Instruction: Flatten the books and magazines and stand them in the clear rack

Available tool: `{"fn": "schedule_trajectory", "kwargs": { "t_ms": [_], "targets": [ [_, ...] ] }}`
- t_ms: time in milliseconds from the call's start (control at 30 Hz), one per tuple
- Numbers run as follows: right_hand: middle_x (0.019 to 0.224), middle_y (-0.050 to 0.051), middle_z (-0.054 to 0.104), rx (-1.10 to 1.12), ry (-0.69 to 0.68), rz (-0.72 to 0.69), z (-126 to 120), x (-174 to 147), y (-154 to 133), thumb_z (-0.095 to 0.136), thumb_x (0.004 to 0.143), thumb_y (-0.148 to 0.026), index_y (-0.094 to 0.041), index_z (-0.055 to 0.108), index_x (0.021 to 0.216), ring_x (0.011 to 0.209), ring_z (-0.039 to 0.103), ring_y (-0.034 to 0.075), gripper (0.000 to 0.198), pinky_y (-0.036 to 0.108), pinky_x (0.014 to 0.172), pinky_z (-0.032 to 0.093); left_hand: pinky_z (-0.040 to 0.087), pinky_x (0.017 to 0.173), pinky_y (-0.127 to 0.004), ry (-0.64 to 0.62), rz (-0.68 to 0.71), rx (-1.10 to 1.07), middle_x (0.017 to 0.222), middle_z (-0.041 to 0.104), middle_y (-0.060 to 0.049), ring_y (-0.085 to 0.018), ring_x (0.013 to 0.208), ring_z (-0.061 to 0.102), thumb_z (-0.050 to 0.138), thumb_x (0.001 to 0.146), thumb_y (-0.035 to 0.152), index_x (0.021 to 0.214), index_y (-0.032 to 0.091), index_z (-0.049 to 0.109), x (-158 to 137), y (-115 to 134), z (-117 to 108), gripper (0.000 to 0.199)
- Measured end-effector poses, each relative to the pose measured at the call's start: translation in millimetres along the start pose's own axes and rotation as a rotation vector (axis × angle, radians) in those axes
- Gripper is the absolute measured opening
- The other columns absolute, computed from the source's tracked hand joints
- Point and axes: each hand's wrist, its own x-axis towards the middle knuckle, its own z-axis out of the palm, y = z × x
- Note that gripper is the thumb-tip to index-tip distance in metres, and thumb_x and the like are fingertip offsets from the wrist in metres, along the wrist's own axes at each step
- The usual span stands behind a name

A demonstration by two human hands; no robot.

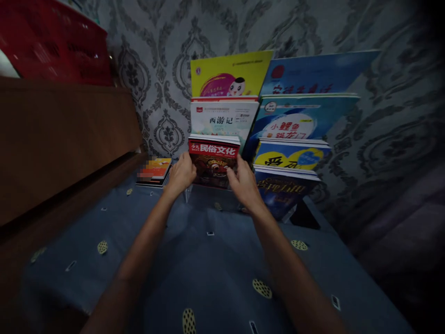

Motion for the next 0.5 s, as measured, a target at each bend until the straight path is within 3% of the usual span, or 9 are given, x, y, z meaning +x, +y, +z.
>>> {"fn": "schedule_trajectory", "kwargs": {
  "t_ms": [167,267,400,500],
  "targets": [
    [0.131,0.016,0.06,0.09,0.009,-0.048,-13.7,1.4,-13.9,0.049,0.094,-0.033,-0.022,0.042,0.151,0.12,0.058,0.034,0.059,0.061,0.103,0.047,0.051,0.097,-0.041,-0.008,-0.028,-0.015,0.118,0.067,-0.014,-0.028,0.115,0.064,0.042,0.091,0.01,0.119,0.019,0.055,14.2,-34.2,10.7,0.032],
    [0.136,0.015,0.058,0.147,0.006,-0.065,-22.6,1.2,-26.0,0.049,0.095,-0.033,-0.023,0.039,0.153,0.124,0.057,0.032,0.06,0.058,0.103,0.049,0.05,0.097,-0.04,-0.093,-0.183,0.147,0.127,0.065,-0.015,-0.028,0.12,0.062,0.045,0.091,0.013,0.127,0.02,0.054,17.7,-67.9,24.5,0.038],
    [0.139,0.014,0.056,0.158,0.012,-0.068,-37.6,1.9,-40.4,0.047,0.097,-0.034,-0.025,0.041,0.152,0.124,0.057,0.031,0.056,0.055,0.1,0.052,0.047,0.1,-0.051,-0.139,-0.348,0.241,0.138,0.057,-0.027,-0.038,0.13,0.054,0.044,0.09,0.013,0.132,0.008,0.054,12.4,-111.0,45.4,0.044],
    [0.138,0.014,0.057,0.151,0.005,-0.06,-49.5,3.5,-49.0,0.048,0.097,-0.036,-0.025,0.048,0.147,0.125,0.057,0.032,0.051,0.055,0.099,0.052,0.042,0.106,-0.054,-0.159,-0.403,0.3,0.145,0.05,-0.028,-0.039,0.139,0.045,0.04,0.094,0.021,0.139,0.005,0.05,8.9,-136.7,58.4,0.048]
  ]
}}
